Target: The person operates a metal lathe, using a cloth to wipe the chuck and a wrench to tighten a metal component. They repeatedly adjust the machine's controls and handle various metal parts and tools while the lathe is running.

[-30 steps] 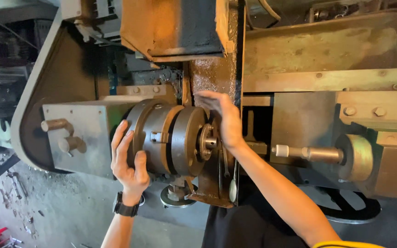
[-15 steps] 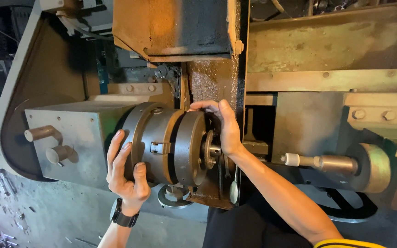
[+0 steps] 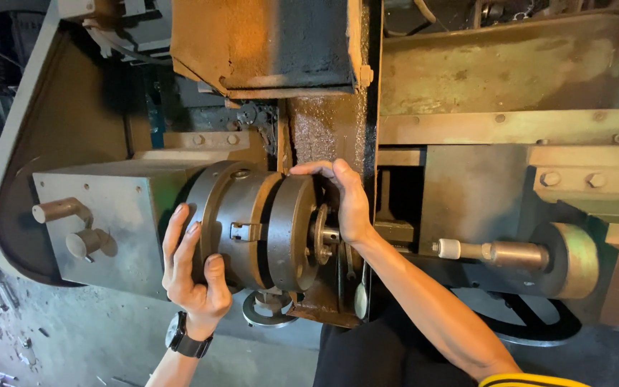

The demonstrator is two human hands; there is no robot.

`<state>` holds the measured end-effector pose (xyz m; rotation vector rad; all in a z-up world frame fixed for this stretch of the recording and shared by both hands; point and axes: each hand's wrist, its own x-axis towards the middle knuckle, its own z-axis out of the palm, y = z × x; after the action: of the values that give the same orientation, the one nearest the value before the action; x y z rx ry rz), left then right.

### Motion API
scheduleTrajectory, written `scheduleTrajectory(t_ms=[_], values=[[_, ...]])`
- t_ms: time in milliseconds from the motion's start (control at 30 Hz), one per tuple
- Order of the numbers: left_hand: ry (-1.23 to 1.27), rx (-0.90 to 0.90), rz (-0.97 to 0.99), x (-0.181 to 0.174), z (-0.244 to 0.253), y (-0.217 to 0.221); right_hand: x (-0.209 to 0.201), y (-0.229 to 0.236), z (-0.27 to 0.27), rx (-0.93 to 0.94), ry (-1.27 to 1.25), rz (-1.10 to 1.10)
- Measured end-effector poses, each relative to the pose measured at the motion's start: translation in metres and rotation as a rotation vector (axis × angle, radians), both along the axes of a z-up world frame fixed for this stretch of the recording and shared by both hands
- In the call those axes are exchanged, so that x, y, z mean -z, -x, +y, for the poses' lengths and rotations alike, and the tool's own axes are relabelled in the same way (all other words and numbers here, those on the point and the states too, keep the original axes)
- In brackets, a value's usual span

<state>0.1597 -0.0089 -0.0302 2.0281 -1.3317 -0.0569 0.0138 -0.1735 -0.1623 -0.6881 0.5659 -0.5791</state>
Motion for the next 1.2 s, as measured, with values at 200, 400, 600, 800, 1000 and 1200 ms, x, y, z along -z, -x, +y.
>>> scheduleTrajectory(t_ms=[200,400,600,800,1000,1200], values=[[-0.024,-0.008,-0.009,-0.002,0.000,0.002,-0.002,-0.002,0.000,0.031,-0.006,0.000],[0.034,-0.012,-0.017,-0.004,-0.005,0.003,0.013,-0.009,0.006,0.088,0.152,0.069],[0.086,0.005,0.043,-0.008,-0.002,0.006,-0.008,0.009,-0.007,-0.034,0.114,0.073],[0.169,-0.030,0.123,-0.002,0.001,0.007,0.049,0.109,0.061,0.370,0.294,0.397],[0.185,-0.040,0.280,0.014,0.005,0.003,0.026,0.162,0.173,0.099,0.847,0.913],[0.282,0.045,0.233,0.024,0.007,-0.001,0.002,0.141,0.235,-0.142,1.195,1.184]])
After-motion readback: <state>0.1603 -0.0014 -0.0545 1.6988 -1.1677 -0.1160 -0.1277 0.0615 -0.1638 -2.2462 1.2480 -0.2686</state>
